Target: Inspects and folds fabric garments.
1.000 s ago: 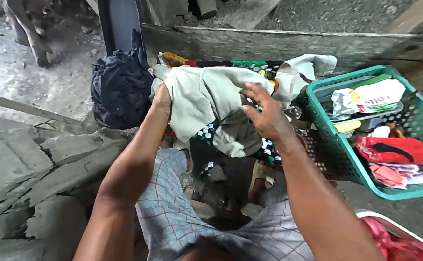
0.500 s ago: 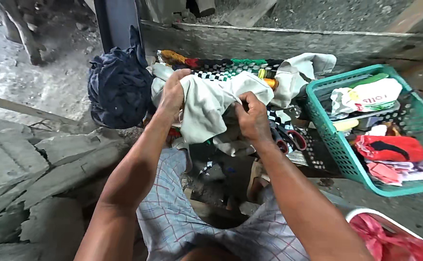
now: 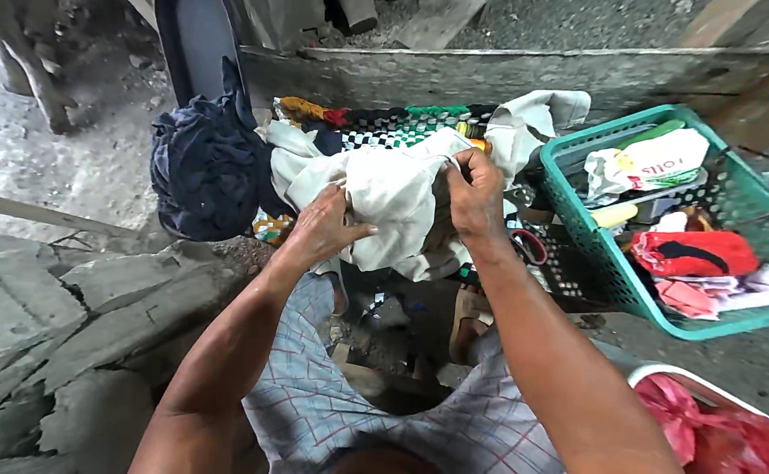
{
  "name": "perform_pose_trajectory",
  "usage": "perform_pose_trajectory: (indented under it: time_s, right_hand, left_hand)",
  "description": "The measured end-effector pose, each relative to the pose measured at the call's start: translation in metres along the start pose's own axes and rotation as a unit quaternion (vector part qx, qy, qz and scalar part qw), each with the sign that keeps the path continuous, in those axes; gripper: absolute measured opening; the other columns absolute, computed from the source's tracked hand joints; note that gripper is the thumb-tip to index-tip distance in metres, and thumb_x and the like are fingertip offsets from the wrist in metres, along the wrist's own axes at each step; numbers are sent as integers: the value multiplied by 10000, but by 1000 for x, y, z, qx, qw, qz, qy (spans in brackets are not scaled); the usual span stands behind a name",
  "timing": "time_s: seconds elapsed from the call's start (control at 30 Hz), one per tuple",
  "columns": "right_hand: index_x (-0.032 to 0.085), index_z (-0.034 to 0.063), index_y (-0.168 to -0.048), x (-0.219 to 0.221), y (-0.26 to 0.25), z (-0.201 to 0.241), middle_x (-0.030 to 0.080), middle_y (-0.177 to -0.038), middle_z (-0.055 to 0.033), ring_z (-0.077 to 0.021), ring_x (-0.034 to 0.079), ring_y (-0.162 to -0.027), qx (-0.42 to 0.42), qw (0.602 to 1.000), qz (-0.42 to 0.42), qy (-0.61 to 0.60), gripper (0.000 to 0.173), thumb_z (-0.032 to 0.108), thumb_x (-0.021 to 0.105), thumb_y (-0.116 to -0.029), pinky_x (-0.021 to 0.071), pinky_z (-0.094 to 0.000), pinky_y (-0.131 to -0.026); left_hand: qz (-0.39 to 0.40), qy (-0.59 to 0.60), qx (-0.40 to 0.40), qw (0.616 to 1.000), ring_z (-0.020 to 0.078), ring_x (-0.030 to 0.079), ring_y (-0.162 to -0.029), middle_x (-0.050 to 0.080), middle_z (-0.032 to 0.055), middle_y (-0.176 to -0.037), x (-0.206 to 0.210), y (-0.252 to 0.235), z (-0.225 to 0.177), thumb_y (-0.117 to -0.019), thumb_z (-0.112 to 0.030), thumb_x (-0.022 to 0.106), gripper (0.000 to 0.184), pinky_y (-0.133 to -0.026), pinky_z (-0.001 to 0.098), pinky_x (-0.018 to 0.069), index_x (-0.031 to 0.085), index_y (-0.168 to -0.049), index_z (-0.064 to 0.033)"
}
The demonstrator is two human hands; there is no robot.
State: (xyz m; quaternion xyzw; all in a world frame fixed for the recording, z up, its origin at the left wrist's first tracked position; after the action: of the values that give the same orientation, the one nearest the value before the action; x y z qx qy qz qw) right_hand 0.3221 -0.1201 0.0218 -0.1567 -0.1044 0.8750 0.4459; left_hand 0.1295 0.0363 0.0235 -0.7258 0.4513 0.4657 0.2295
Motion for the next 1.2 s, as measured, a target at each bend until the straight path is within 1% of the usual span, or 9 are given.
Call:
perform_pose_trajectory:
  time_s: [0.1,0.2,0.3,0.57,0.8,0.9,1.0,1.07,1.2]
  right_hand:
    - [642,59,-986,-5,-4,-3,607,-801,-4,-58,588,-708,-1,1000,-7,-28,129,178,598,-1013,513,-239,-673]
    - [641,39,-1023,-15,-8,-3,619,-848,-18,-68,596,-755,-6,999,-9,-36,157,192,610,-1014,524,-256,-725]
    - [647,46,-1045,-21,-11,-3,629,-865,-16,-63,600,-770,-8,999,-9,-31,160,199,622,-1007,522,-252,-737]
    - [644,51,-1051,-28,-12,-3,634,-885,-17,-62,609,-797,1,999,-3,-33,151,194,623,-1008,527,-247,-761]
    - [649,58,-1030,-25,-13,-4,633,-871,-16,-63,606,-784,8,999,10,-32,142,196,627,-1002,522,-247,-745]
    - [643,60,-1029,-22,-12,-4,639,-869,-19,-68,615,-785,10,999,21,-34,143,200,631,-1000,529,-254,-742]
    - [656,57,-1053,-20,-13,-8,658,-915,-32,-82,633,-835,1,999,23,-40,138,182,628,-1002,543,-272,-777]
    - [679,53,-1079,-20,-14,-10,679,-951,-36,-80,647,-876,-5,999,27,-43,152,170,611,-1008,550,-275,-810]
    - [709,71,-1018,-19,-14,-10,679,-895,-2,-57,637,-840,-2,998,40,-53,206,208,559,-1045,538,-264,-788]
  left_hand:
    - [-79,49,89,992,220,664,-1005,672,111,-1087,-12,-5,-4,-999,-241,609,225,-908,465,559,705,-1011,-39]
    - [-242,100,100,960,126,640,-803,665,82,-880,-47,-3,-7,-1040,-167,538,232,-772,323,550,678,-955,-3]
    - [-317,135,87,935,72,590,-719,619,31,-799,-63,2,-7,-1053,-160,520,224,-696,261,508,653,-931,-26]
    - [-193,439,4,878,126,675,-768,675,20,-846,-43,-7,7,-1091,-243,466,235,-728,347,603,621,-1010,-86]
    - [-173,403,51,897,86,625,-697,628,-33,-771,-57,-9,21,-1076,-394,481,339,-666,295,572,614,-896,-139]
    - [-90,371,101,919,25,617,-659,645,-83,-756,-58,-6,21,-960,-454,659,314,-618,226,555,643,-988,-141]
    - [0,230,107,967,47,564,-584,603,-48,-694,-49,-3,16,-838,-354,792,404,-564,245,511,669,-1120,-92]
    - [21,149,105,983,71,683,-799,722,-4,-903,-45,-2,18,-932,-274,718,269,-767,318,596,707,-1137,-100]
    - [-62,183,156,969,28,641,-790,686,-8,-874,-56,-2,28,-1035,-195,562,208,-755,246,555,701,-981,-51]
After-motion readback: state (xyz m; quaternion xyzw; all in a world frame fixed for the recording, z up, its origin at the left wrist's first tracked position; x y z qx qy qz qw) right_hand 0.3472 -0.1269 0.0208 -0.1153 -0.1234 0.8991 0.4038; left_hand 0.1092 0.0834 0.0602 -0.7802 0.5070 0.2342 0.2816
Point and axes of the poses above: each hand's wrist, its own y-axis away from the middle knuckle, its own x-axis out of the palm, z = x × y, the point moved 7 cm from there along -y, towards the middle knuckle
